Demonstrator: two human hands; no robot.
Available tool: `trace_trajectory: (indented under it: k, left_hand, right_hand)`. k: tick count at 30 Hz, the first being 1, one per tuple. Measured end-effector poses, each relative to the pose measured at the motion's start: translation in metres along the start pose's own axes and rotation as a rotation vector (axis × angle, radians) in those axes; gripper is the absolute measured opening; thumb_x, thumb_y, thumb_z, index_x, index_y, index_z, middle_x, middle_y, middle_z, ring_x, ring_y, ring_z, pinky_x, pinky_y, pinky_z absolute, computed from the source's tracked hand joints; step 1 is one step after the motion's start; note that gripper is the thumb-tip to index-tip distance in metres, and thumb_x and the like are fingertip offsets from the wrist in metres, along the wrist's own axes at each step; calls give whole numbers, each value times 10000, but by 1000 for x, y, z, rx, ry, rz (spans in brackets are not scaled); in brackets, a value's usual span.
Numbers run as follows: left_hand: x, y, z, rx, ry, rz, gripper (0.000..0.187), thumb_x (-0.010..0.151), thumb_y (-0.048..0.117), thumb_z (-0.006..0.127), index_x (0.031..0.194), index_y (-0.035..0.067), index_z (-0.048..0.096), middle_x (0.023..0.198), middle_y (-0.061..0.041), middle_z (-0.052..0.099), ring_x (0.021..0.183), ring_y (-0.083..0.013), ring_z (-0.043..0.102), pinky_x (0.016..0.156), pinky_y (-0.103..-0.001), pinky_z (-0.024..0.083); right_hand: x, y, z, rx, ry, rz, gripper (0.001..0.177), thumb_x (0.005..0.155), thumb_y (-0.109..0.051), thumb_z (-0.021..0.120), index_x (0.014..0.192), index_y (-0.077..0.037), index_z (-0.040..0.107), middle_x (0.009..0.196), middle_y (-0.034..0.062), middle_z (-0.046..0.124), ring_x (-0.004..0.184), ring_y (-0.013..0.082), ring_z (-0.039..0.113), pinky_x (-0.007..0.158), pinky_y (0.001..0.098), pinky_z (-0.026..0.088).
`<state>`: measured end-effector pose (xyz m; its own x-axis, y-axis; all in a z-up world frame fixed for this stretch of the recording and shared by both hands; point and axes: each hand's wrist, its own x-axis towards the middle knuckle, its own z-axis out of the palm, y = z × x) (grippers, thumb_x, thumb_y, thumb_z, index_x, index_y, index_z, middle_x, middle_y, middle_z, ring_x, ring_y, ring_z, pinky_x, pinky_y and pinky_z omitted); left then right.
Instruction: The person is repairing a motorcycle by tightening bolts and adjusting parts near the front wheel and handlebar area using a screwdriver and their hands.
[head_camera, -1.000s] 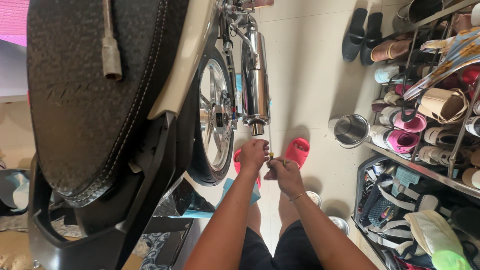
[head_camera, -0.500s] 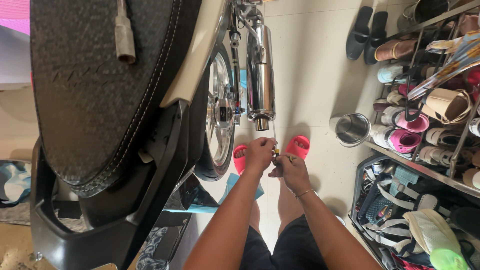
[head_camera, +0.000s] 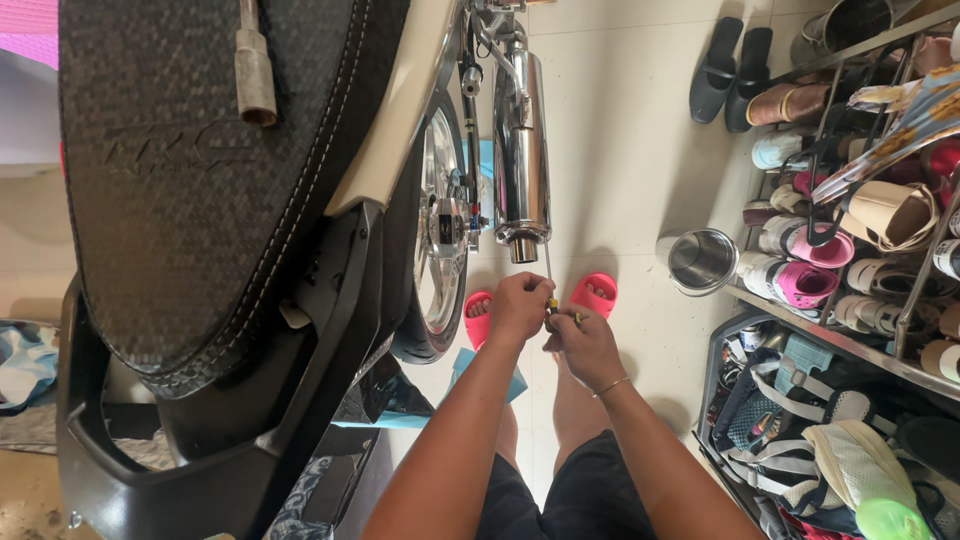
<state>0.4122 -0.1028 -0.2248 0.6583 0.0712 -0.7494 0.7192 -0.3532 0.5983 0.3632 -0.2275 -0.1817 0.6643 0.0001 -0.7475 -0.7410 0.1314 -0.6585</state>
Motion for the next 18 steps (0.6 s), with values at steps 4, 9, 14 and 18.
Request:
trace_trajectory:
  k: [4,9,14,18]
  left_hand:
    - [2,-3,2,18,24,-19,283,857,303,715,939,41,782,845,-93,776,764,-207,742,732,-353,576]
    - [-1,2,-1,79,31,35,294,846,322,717,943,55,795,856,-110,779,784,-232,757,741,-365,578]
    - [2,18,-6,110,43,7,318,849,343,697,901,51,813,821,-152,779,757,-287,759,743,-399,577]
    - [2,26,-9,123,50,60,350,848,361,695,905,40,821,834,-183,772,778,-325,753,775,-409,578]
  right_hand:
    - [-1,5,6,-349,110,-28,205,932,-171,600,958,9,693,785,118,740,659,172,703,627,300,571]
    - [11,21,6,408,17,197,232,917,-107,481,1088,14,582,836,120,687,667,227,717,636,382,642]
    - [30,33,-1,621,-166,109,278,973,-83,523,1232,3,575,753,9,521,560,86,480,501,270,435]
    - [32,42,7,579,-144,56,249,1005,-117,515,1221,-7,572,652,-39,475,450,37,395,402,214,323]
